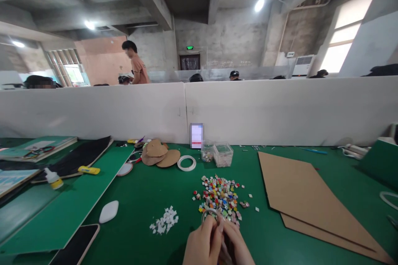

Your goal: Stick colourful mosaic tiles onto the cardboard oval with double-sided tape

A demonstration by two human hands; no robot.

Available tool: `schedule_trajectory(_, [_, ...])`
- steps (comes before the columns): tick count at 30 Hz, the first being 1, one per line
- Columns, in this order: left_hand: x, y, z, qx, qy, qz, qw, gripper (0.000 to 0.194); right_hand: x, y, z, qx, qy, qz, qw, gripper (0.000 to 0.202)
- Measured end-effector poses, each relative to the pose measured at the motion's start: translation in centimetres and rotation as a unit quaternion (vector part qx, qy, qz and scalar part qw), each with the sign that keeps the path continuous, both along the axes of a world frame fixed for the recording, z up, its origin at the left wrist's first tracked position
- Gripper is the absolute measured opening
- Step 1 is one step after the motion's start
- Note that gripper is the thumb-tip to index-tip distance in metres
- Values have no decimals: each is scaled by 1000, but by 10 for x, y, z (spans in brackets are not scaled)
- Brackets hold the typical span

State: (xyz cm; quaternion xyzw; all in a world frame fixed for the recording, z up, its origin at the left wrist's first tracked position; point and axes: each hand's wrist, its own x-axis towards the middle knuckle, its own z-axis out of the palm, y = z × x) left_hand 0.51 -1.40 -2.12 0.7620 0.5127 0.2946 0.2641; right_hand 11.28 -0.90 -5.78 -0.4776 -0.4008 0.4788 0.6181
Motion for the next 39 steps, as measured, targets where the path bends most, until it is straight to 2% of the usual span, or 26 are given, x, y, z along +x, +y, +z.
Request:
schedule_trajectory(7, [-1, 2, -5, 62, 72, 20, 995, 22, 0, -5, 11, -128, 110, 97, 981, 44])
schedule_trajectory(10, [-1, 1, -5, 74, 80, 29, 994, 24, -2, -5, 10, -140, 98, 60, 984, 47])
schedule_trajectory(14, [0, -1, -3, 49, 46, 39, 997, 28, -2, -6, 0, -131, 28, -4, 991, 51])
schedule_trajectory(19, [2, -2, -4, 16, 14, 43, 999, 29, 0, -8, -1, -121, -6, -5, 993, 54])
schedule_trajectory(25, [5, -5, 1, -57, -124, 31, 990, 30, 2, -10, 10, -138, 10, -21, 990, 56])
schedule_trajectory(32, [7, -10, 3, -93, -109, 6, 990, 24, 4, -10, 20, -172, 37, -33, 984, 66])
schedule_trajectory(39, [7, -11, 1, -86, -104, 8, 991, 25, 2, -11, 18, -172, 72, -15, 982, 54])
